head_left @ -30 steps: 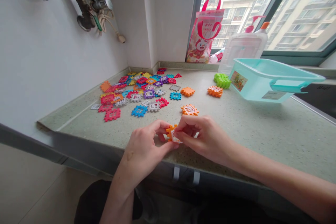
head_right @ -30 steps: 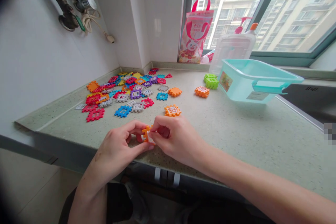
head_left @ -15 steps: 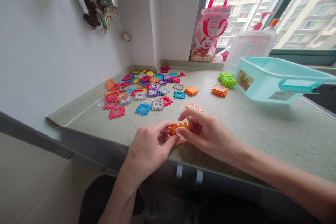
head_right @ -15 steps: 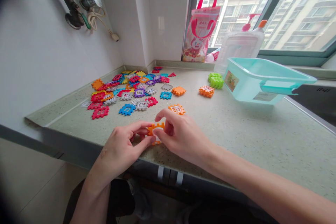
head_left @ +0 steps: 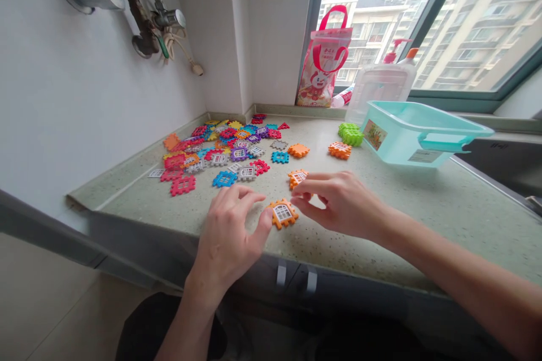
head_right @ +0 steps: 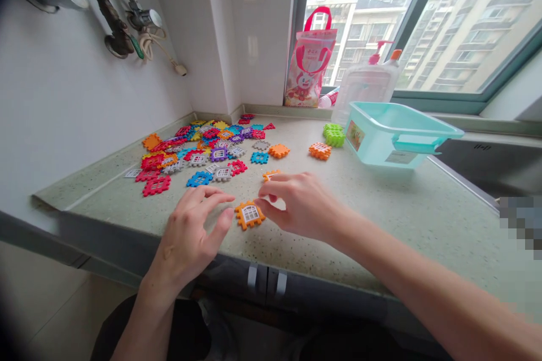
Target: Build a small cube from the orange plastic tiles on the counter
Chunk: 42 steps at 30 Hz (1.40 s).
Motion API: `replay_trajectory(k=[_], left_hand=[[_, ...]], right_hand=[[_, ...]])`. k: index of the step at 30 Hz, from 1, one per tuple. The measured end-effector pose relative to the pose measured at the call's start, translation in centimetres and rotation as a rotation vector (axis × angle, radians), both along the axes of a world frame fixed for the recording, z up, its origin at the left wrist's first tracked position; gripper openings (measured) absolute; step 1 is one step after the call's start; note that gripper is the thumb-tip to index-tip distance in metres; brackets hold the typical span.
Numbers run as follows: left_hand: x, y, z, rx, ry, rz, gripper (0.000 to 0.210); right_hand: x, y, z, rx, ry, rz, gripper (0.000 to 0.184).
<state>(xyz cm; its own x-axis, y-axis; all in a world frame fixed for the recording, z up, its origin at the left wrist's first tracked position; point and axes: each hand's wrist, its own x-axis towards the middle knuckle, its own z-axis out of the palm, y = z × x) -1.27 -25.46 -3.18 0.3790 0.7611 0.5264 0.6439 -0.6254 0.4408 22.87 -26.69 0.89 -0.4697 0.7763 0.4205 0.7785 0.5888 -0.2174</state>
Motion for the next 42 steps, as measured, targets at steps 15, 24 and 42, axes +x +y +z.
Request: replay_trajectory(k=[15, 24, 42], left_hand=[[0.0, 0.0, -0.6, 0.038, 0.318, -0.043, 0.085], [0.1, 0.1, -0.1, -0.028, 0.453, -0.082, 0.124], [3.7, 12.7, 5.9, 0.178, 0.523, -0.595, 0.110]], right_hand=[[1.8, 1.0, 0.8, 0.031, 0.079, -0.005, 0.030], [5.0, 6.4, -2.0, -0.115, 0.340, 0.040, 0.036], [4.3, 5.3, -2.3, -0.213, 0.182, -0.010, 0.079]])
